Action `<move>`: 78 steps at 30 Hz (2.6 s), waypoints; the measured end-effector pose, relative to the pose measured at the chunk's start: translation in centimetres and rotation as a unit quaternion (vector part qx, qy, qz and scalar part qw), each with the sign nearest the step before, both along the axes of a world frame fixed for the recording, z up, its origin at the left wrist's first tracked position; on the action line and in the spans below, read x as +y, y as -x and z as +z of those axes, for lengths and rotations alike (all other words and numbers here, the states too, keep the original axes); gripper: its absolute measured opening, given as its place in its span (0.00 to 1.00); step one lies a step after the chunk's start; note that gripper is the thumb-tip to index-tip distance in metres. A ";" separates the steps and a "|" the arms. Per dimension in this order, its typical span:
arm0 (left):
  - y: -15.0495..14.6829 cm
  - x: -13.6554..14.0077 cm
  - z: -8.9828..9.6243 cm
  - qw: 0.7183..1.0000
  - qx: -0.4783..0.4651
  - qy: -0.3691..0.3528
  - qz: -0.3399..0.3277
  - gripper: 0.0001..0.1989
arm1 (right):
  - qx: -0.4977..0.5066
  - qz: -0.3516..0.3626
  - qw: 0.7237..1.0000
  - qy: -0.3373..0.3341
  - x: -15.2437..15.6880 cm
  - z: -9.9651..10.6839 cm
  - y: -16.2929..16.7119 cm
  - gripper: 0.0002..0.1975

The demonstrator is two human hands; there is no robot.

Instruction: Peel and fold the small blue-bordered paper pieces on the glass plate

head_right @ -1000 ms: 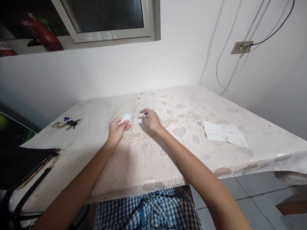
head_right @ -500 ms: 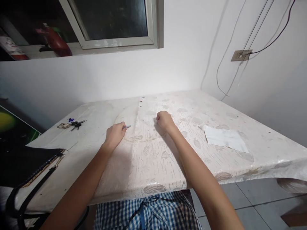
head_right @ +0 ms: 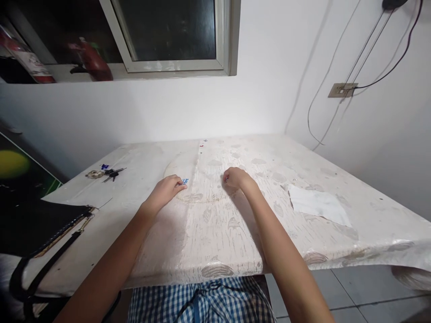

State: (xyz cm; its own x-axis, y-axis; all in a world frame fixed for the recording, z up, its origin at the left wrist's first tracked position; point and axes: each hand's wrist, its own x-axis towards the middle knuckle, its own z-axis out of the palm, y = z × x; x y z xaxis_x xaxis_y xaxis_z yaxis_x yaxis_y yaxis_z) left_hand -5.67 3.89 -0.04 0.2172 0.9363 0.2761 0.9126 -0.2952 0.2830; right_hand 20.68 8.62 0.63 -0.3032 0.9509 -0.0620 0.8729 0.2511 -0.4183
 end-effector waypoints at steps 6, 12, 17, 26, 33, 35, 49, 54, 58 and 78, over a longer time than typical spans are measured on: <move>0.1 0.3 -0.5 0.993 -0.103 -0.041 0.032 0.14 | 0.011 -0.073 0.990 -0.118 -1.0 0.1 1.9 0.21; -1.6 1.2 -1.7 0.890 -0.454 0.012 0.023 0.14 | 0.306 0.074 0.943 -0.105 -2.3 -0.4 6.2 0.13; -4.3 0.3 -1.9 0.823 -0.564 0.066 -0.016 0.13 | 0.414 0.042 0.909 -0.012 -3.3 -1.4 8.5 0.20; -4.6 -0.7 -1.0 0.792 -0.599 0.120 -0.015 0.11 | 0.483 -0.012 0.876 -0.012 -2.8 -1.9 8.5 0.10; -4.8 -0.9 -0.9 0.789 -0.568 0.227 -0.067 0.14 | 0.429 0.078 0.893 -0.111 -3.1 -1.4 8.2 0.13; -5.0 -1.0 -1.1 0.778 -0.574 0.241 -0.090 0.16 | 0.411 0.079 0.900 -0.118 -3.2 -1.3 8.1 0.15; -4.7 -0.4 -1.6 0.722 -0.665 0.177 -0.072 0.13 | 0.457 0.060 0.882 -0.099 -3.2 -1.6 8.4 0.16; -2.2 1.9 0.0 0.743 -0.666 0.021 0.065 0.09 | 0.449 0.018 0.885 -0.121 -2.6 -1.6 8.3 0.15; 0.8 3.9 3.7 0.778 -0.615 -0.048 0.122 0.09 | 0.442 0.005 0.886 -0.140 -2.1 -1.4 8.1 0.14; 2.6 6.2 9.8 0.925 -0.363 -0.042 0.106 0.12 | 0.410 0.019 0.895 -0.175 -2.2 -1.2 8.0 0.14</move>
